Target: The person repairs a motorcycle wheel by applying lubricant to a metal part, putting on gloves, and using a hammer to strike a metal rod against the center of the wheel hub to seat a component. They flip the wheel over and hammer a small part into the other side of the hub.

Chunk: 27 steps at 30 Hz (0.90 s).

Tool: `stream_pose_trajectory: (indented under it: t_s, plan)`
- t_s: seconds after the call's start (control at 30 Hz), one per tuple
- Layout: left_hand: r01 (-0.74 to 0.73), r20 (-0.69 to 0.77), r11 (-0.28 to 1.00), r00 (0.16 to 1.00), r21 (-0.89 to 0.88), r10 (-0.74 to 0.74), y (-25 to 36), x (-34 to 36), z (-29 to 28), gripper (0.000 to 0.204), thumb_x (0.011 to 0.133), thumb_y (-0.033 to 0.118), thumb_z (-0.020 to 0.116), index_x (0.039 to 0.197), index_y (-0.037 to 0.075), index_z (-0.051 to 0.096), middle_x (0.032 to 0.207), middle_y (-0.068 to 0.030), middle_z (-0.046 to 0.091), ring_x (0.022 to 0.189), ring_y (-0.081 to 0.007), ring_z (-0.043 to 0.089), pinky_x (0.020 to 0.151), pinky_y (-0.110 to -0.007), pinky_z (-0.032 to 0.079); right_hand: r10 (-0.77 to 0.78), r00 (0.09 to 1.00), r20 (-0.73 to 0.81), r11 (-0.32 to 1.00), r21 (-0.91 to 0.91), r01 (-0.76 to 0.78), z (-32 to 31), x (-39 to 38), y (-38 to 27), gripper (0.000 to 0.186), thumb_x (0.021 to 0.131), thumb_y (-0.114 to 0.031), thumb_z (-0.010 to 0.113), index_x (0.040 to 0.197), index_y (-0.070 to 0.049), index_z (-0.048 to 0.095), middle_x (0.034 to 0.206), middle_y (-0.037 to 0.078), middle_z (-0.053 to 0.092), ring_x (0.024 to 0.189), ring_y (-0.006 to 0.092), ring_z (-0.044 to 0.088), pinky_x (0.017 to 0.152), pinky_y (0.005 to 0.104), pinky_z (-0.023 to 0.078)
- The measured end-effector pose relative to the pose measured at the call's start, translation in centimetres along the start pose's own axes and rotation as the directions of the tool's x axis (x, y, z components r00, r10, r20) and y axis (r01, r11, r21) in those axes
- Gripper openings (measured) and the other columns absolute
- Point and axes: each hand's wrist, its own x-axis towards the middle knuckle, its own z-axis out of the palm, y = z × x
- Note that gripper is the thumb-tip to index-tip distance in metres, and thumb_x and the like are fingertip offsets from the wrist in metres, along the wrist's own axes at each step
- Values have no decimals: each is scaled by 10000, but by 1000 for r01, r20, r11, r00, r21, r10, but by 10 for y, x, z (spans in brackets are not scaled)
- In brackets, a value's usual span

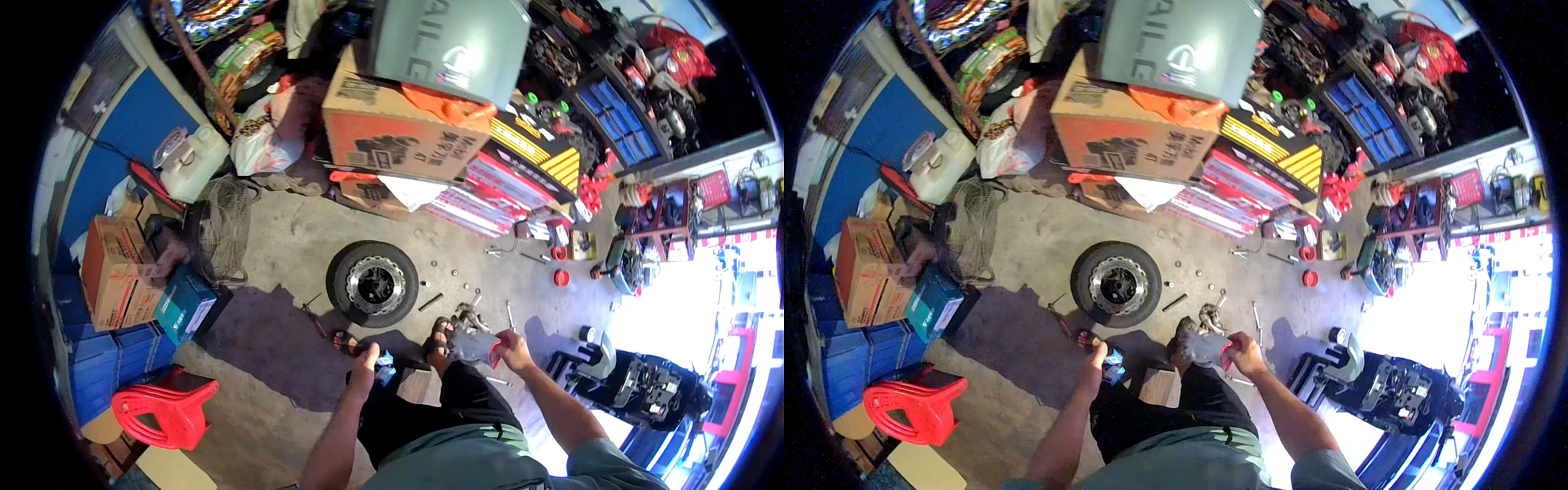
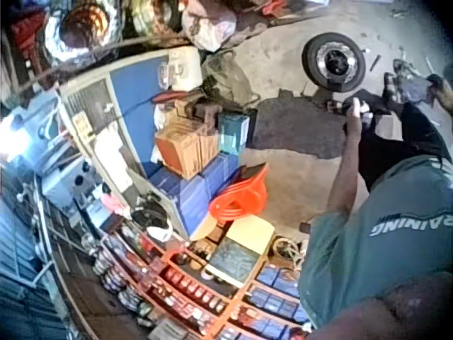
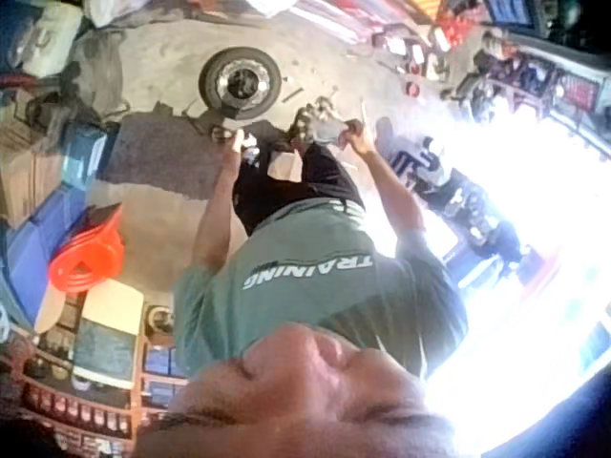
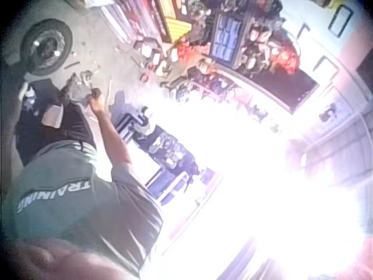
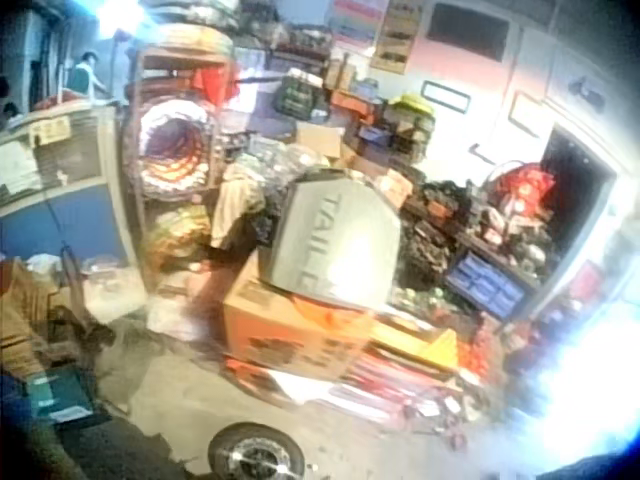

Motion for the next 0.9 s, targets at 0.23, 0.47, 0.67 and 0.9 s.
stream_pose_trajectory:
  t_s: [0.23, 0.47, 0.67, 0.9]
  plan:
    - [83, -71, 993, 994, 81, -77, -100, 76, 22, 594, 995, 586, 430, 1029, 23, 618, 898, -91, 649, 719, -207, 663, 618, -351, 560, 174, 981, -80, 942, -276, -190, 16, 33, 120, 372, 788, -244, 706, 1070, -5, 671, 1000, 195, 721, 962, 317, 707, 829, 391, 554]
    - [59, 12, 813, 997, 579, -81, -249, 242, 33, 607, 1019, 544, 395, 914, -6, 630, 798, -111, 631, 753, -207, 598, 720, -385, 464, 150, 988, -29, 921, -359, -150, 64, 140, 281, 312, 798, -221, 661, 1067, -63, 671, 991, 194, 714, 934, 351, 700, 809, 431, 554]
    - [-82, 334, 882, 938, 464, -88, -314, 390, 81, 524, 1056, 443, 326, 932, 31, 626, 752, -94, 686, 623, -207, 654, 629, -347, 499, 62, 965, -256, 826, -529, -194, 84, 241, 397, 258, 772, -145, 658, 1021, -88, 621, 1007, 198, 642, 916, 424, 645, 777, 506, 527]
    - [-203, 412, 918, 910, 342, 48, -405, 516, 95, 474, 1040, 431, 405, 976, 0, 593, 841, -122, 627, 799, -225, 575, 770, -395, 463, 34, 972, -233, 860, -488, -147, 159, 312, 448, 381, 782, -228, 750, 1113, -81, 632, 1101, 198, 613, 944, 409, 652, 809, 480, 537]
